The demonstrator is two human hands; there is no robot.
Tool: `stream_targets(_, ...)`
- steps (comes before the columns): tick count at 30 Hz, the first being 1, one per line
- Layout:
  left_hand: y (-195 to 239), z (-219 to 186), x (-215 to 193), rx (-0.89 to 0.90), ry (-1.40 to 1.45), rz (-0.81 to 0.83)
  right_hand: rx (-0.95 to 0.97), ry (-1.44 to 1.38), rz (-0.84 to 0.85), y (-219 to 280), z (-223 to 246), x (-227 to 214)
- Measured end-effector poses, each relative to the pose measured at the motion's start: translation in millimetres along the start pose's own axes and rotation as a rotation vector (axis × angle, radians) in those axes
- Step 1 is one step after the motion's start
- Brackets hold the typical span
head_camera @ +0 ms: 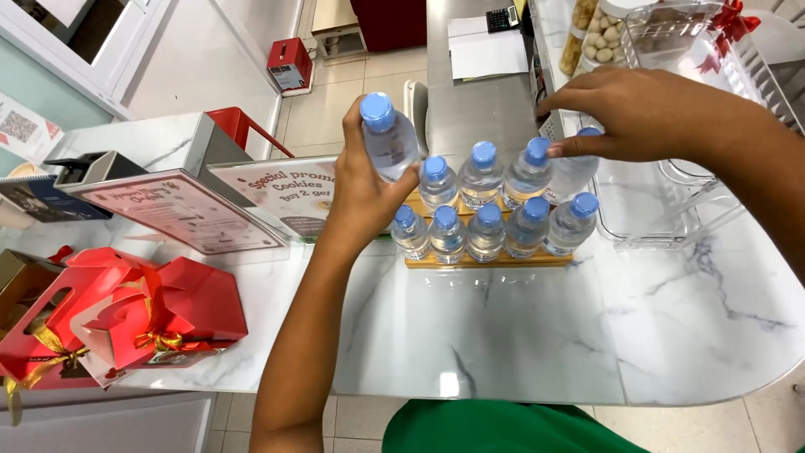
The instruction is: The person organizes water bottles on a tray and places packaged cookies into a display case at a shop counter.
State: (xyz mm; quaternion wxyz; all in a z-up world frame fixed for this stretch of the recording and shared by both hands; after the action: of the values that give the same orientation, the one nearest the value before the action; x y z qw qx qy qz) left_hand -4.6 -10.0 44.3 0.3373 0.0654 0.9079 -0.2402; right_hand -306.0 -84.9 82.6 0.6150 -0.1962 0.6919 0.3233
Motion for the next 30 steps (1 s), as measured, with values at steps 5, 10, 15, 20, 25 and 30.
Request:
stream_targets(5,-7,-1,-1,-0.055,-0.048,0.043,-0.079,-0.050,-0.003,-18,30,-1)
stream_targets(10,-13,4,1,-0.115,-0.129,0.072,-0.357,0.083,-0.220,-53,67,-1)
stream_targets(15,-13,9,0,-0.149,-0.102,0.073,-0.350,0.050,-0.101,-79,97,0)
stream_targets(20,-7,16,9,-0.093,-0.083,0.075,-0.334,-0.020,-0.063,-96,98,10)
stream_targets(25,-2,31,24,-0.106,-0.028,0.070,-0.361,-0.103,-0.080,-95,95,10)
stream_targets(30,2,38,27,-0.228,0.055,0.075,-0.273,-0.130,-0.044,-95,100,9)
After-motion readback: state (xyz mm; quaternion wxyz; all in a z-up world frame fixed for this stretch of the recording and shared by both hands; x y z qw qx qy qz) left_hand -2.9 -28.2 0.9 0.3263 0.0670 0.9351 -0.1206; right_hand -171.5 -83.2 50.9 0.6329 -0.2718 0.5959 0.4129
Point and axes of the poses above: each hand's wrist, its own y-axis away from the middle knuckle, its own x-axis out of the palm, z = x × y, the point moved 3 cm from there along -y, towards the middle knuckle, and after that the axes turned 15 degrees about z, right-handed, at the moved point
